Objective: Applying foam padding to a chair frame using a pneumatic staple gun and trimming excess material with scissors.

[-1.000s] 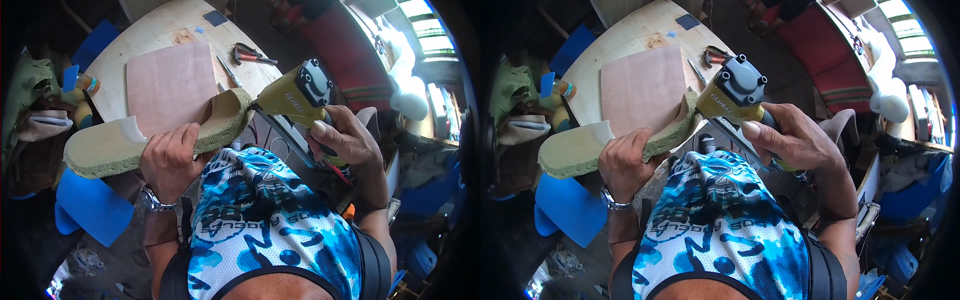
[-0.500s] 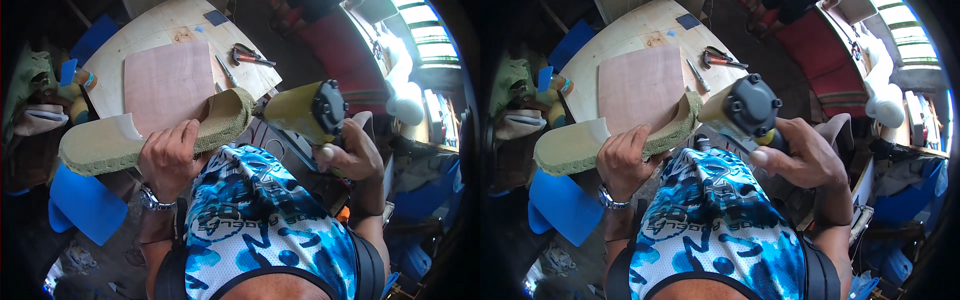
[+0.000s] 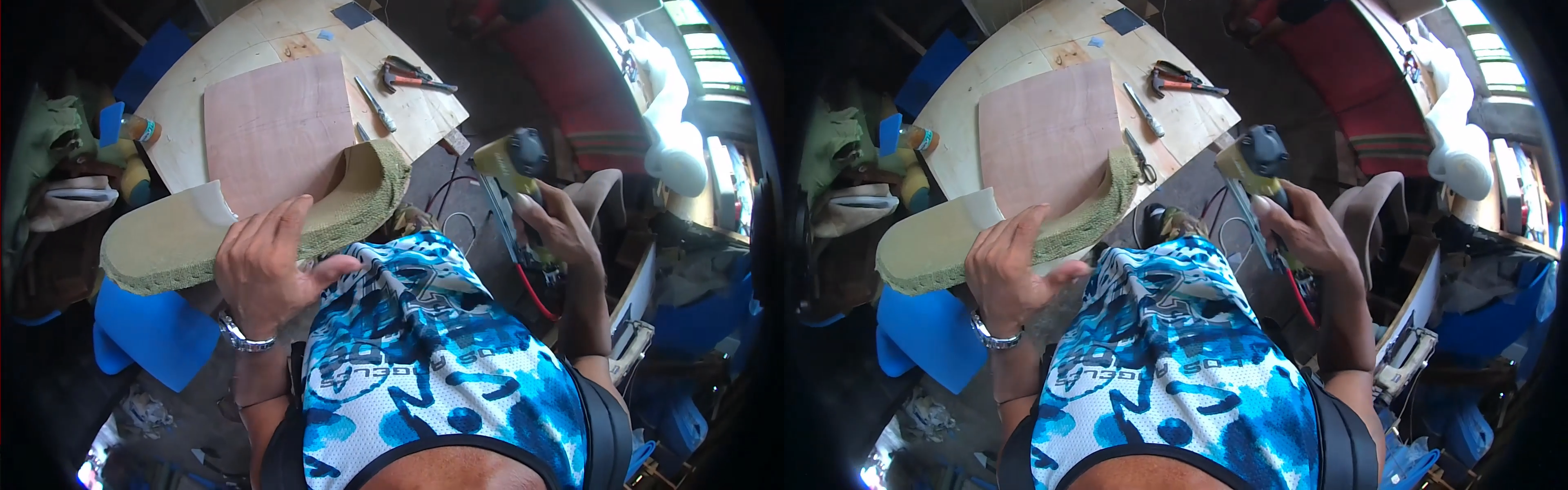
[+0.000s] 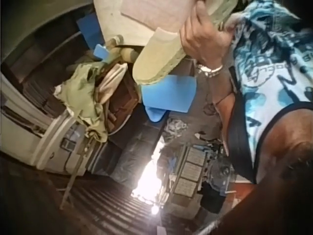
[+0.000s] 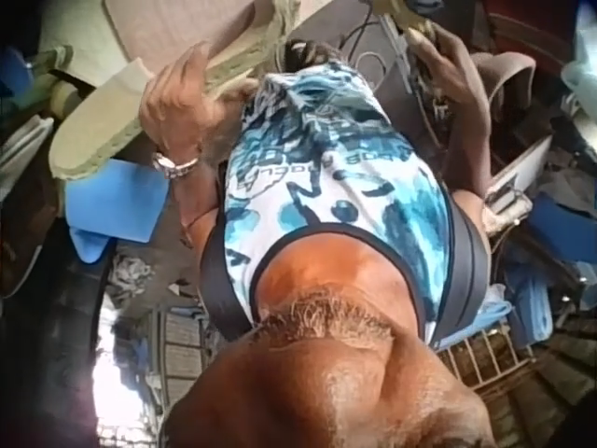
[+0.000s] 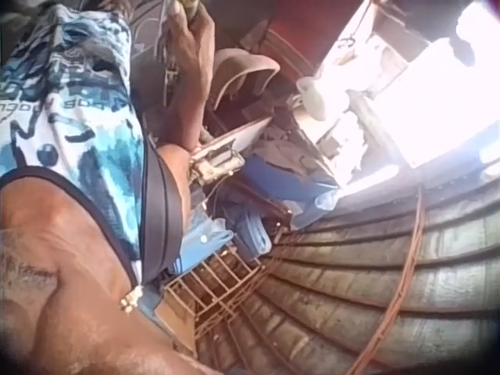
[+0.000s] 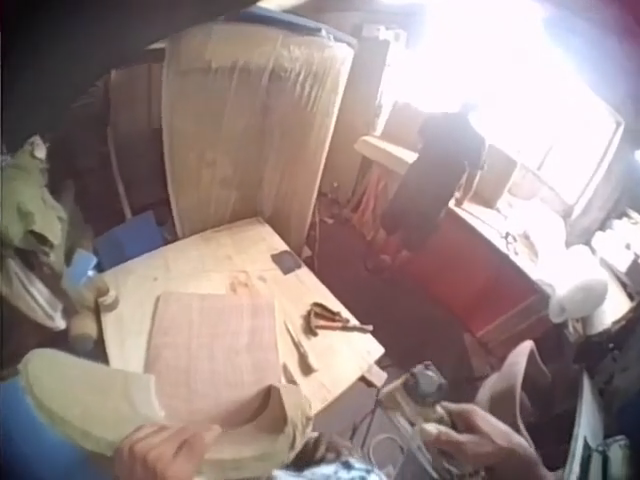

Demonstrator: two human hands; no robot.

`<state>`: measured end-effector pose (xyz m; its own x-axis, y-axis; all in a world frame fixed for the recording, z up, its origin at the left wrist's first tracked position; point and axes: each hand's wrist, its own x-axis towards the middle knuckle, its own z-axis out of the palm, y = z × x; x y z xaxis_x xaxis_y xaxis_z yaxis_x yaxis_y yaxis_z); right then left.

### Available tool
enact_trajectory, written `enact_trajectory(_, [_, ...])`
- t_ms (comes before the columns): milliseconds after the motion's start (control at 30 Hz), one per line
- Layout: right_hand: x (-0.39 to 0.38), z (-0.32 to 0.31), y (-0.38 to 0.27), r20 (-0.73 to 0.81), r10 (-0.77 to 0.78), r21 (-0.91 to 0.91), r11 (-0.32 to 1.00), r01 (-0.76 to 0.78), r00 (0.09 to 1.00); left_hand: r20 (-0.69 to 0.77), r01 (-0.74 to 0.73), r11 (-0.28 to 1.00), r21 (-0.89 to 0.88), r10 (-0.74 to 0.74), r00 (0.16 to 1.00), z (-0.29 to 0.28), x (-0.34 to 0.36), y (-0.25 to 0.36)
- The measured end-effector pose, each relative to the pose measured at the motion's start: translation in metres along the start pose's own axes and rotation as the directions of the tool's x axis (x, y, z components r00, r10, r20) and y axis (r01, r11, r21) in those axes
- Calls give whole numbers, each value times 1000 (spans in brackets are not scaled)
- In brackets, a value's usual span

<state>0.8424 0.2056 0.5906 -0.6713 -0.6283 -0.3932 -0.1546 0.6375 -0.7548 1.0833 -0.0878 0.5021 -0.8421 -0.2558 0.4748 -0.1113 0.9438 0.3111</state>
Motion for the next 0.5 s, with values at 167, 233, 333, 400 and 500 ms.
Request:
enact_trajectory(167, [25,16,22,102,-68,232,972,43,993,39,225,971,-86,-222,974,-8,-10,-23])
enact_trajectory(233, [31,24,22,169,-300,359,906,225,939,33,309,946,-102,-307,951,-14,-15,-31])
enact_trajectory(333, [37,24,18,238,-273,439,886,147,932,32,361,887,-287,-368,929,-25,-16,-32])
enact_trajectory(400, [45,24,18,257,-249,401,906,132,934,20,281,882,-378,-296,955,-29,-13,-25])
enact_trajectory(500, [65,24,25,316,-194,303,948,95,929,58,237,906,-351,-232,971,-23,-5,-12])
